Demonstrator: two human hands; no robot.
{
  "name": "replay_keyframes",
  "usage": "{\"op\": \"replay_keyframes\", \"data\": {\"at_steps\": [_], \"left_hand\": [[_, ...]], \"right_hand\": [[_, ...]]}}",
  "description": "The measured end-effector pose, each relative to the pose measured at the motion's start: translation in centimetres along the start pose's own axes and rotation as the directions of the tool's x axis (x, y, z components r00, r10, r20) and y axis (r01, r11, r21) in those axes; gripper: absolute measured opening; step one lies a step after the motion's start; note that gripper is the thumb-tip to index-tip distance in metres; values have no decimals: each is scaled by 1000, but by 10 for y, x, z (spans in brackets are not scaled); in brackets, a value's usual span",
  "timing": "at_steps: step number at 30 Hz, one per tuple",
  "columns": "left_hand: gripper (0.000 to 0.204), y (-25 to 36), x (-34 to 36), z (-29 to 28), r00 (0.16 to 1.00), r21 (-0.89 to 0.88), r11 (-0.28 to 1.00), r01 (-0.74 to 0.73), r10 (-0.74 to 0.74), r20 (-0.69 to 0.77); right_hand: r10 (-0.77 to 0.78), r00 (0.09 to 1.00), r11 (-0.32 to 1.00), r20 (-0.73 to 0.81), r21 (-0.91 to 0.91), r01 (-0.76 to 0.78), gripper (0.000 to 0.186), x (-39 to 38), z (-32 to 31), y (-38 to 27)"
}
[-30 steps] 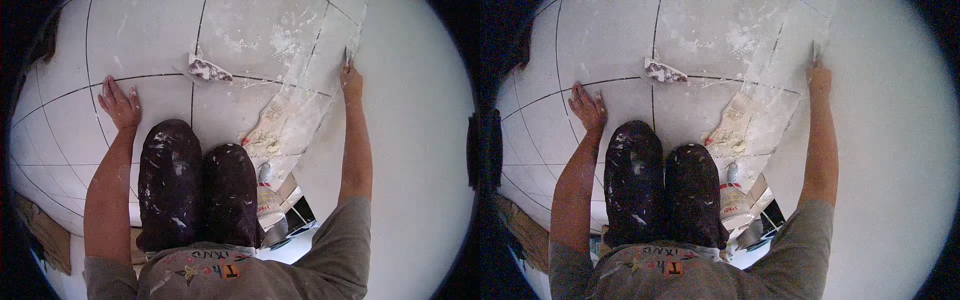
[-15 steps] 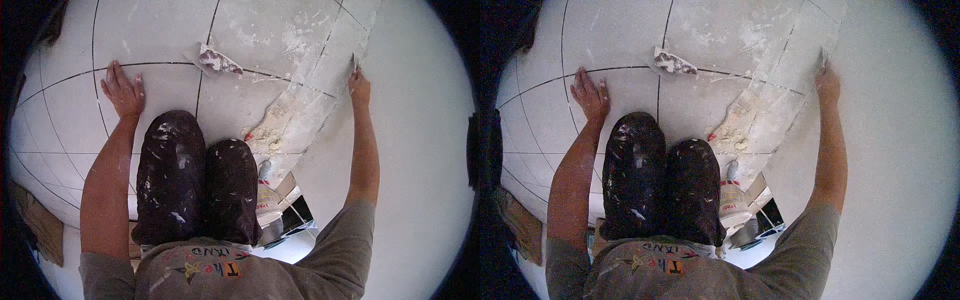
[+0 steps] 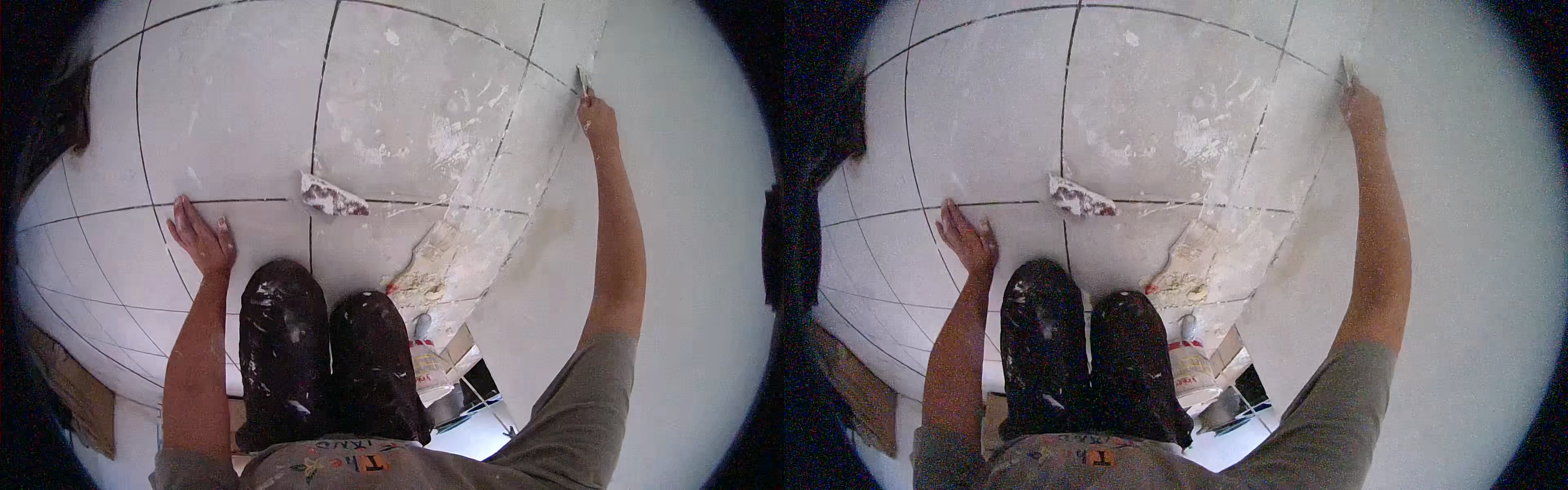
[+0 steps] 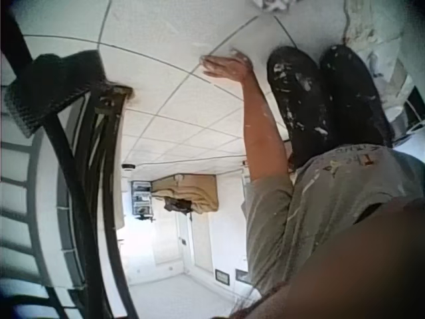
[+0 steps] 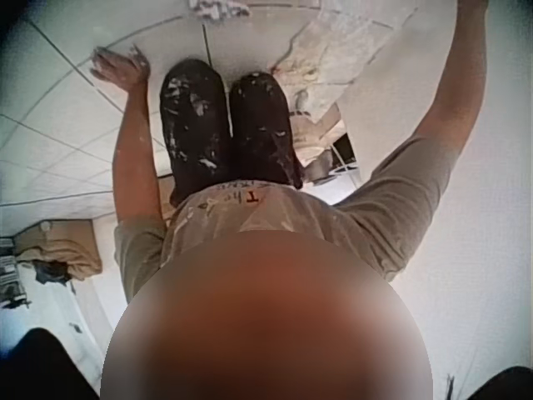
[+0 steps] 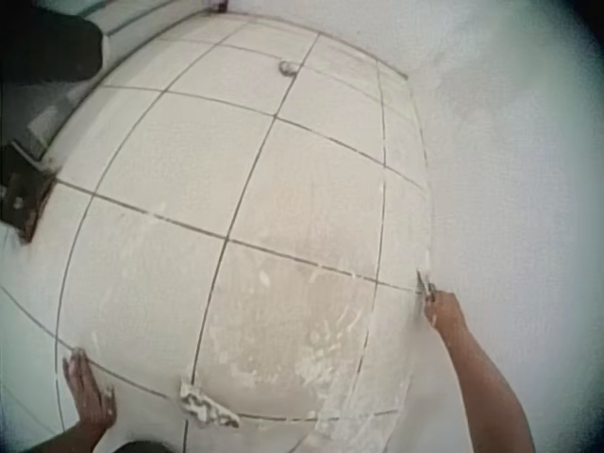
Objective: The person repairs a hole in a white tiled wall by applying putty from a bucket with a scraper.
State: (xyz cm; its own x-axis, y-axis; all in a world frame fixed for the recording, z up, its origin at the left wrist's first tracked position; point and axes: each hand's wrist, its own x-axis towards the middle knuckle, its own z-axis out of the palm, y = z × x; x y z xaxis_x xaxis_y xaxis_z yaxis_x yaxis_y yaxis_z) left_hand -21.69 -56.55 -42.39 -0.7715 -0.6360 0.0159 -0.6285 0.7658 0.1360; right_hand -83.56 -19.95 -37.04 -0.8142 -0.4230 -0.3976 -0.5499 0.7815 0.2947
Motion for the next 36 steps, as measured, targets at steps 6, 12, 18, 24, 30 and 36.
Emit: {"op": "replay_keyframes", "data": {"at_steps": [6,12,18,24,30,36], "left_hand": [[72,2,-2,-1,998,31,1000,-1,-1,65],[72,7,-1,6,998,13,998,-54,54,45],[74,7,1,2,998,47,998,-29,26,58],[73,1,0,1,998,66,997,-32,28,55],[75,2,-1,6,999,48,998,-39,37,29],[75,8,2,7,998,35,999,-28,26,52]], "right_hand": [[-42,999,989,31,-141,46,47,85,-11,28],[79,997,996,-18,45,-78,56,148,-23,34],[97,986,954,132,269,-130,56,135,-84,8],[125,866,992,483,-93,-91,47,13,-57,-4],[181,934,976,307,60,-209,45,-42,-28,-18],[-72,997,995,20,-63,74,48,78,5,35]]}}
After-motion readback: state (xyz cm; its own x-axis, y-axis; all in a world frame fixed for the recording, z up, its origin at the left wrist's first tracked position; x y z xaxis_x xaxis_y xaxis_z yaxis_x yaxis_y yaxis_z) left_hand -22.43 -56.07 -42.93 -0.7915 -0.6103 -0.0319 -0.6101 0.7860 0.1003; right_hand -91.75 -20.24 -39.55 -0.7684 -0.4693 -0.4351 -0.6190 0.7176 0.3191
